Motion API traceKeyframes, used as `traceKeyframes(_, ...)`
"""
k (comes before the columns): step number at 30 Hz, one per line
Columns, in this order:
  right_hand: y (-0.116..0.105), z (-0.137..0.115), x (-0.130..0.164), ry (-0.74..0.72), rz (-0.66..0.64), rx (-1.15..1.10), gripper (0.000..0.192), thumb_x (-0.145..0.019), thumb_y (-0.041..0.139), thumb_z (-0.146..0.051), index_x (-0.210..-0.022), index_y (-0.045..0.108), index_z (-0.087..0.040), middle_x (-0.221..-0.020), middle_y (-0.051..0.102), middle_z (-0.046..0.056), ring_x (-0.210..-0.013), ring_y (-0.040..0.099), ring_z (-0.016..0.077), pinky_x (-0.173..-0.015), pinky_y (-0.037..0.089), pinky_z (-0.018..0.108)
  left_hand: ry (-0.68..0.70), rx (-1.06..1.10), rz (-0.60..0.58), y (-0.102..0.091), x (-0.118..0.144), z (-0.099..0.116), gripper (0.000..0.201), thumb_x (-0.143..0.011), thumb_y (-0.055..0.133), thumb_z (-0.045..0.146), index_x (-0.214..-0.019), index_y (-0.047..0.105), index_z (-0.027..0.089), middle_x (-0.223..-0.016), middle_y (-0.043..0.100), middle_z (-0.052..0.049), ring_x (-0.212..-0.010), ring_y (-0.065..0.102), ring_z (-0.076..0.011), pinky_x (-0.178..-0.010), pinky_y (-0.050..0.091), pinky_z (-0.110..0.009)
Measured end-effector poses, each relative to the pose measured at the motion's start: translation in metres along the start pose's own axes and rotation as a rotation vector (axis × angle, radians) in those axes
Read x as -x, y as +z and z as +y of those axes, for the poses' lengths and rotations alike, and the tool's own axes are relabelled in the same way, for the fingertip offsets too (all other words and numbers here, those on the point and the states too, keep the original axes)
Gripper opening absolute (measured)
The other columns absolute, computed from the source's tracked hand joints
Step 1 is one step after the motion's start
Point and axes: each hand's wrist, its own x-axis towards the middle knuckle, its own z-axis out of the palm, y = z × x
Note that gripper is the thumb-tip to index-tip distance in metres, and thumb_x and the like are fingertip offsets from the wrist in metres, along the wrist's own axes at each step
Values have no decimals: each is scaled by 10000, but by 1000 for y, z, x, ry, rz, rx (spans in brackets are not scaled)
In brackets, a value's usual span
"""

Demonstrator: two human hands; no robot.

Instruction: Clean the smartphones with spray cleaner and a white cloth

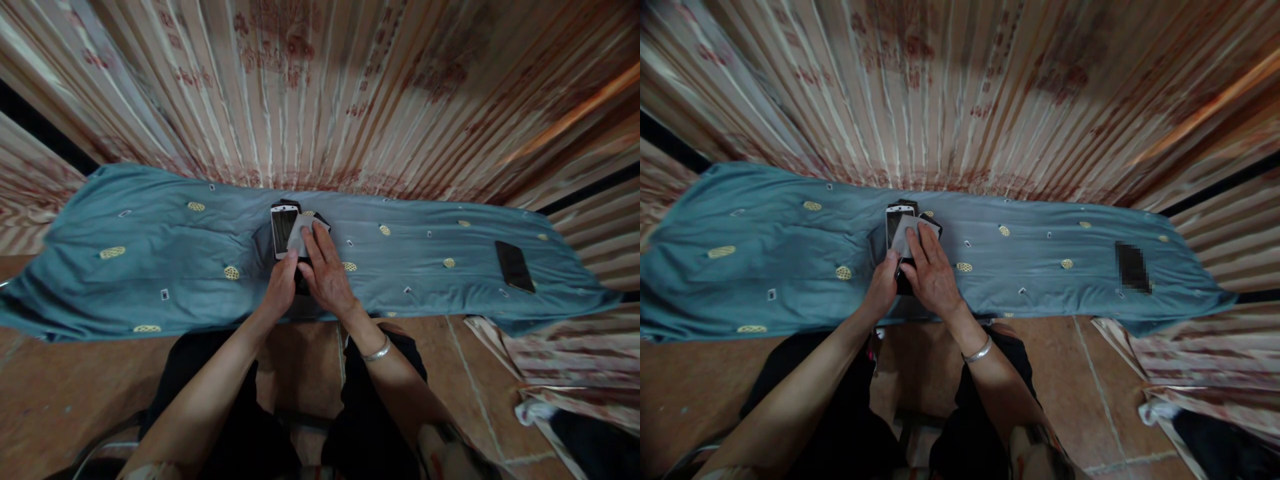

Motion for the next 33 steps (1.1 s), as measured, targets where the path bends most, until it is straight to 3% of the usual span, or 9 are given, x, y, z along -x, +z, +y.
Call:
traceKeyframes(4,-2,4,-3,56,8,-6,690,-1139,339,-512,-1733,227,-180,-1786,308,167,-1689,232,273,-1366,291,563,-30,4,-10,3,1,-2,690,-940,405,777,-992,759,187,-1203,814,-162,-1414,614,-353,-1179,503,-456)
traceKeyframes(12,-10,9,-7,105,44,-30,676,-1143,316,-501,-1734,217,-189,-1787,301,171,-1685,246,270,-1354,322,564,-71,27,-25,7,6,2,626,-950,472,674,-1181,783,182,-1416,750,-128,-1516,537,-320,-1303,356,-447)
traceKeyframes(15,-8,7,-6,106,29,-36,669,-1140,339,-493,-1728,240,-191,-1795,283,163,-1687,238,272,-1356,319,560,-58,17,-25,4,5,2,666,-953,446,713,-1153,783,174,-1372,769,-139,-1498,551,-335,-1272,402,-441)
traceKeyframes(20,-2,-2,-1,53,-12,-42,630,-1139,367,-437,-1699,317,-155,-1785,306,171,-1691,226,262,-1367,301,531,-21,-13,-4,-1,-1,0,752,-929,398,823,-1009,771,175,-1123,828,-139,-1321,664,-355,-1128,525,-441)
traceKeyframes(23,-3,-4,-1,50,-31,-38,618,-1139,365,-426,-1693,330,-155,-1776,328,173,-1689,231,262,-1368,298,539,-8,-18,-6,-1,-1,0,756,-923,395,844,-988,767,189,-1105,826,-127,-1263,685,-343,-1107,532,-435)
traceKeyframes(33,-7,14,-6,131,46,-39,697,-1144,315,-496,-1752,137,-204,-1802,266,154,-1688,235,268,-1357,315,550,-28,45,-65,6,5,6,725,-941,453,757,-1211,792,175,-1400,754,-140,-1500,552,-324,-1309,342,-458)
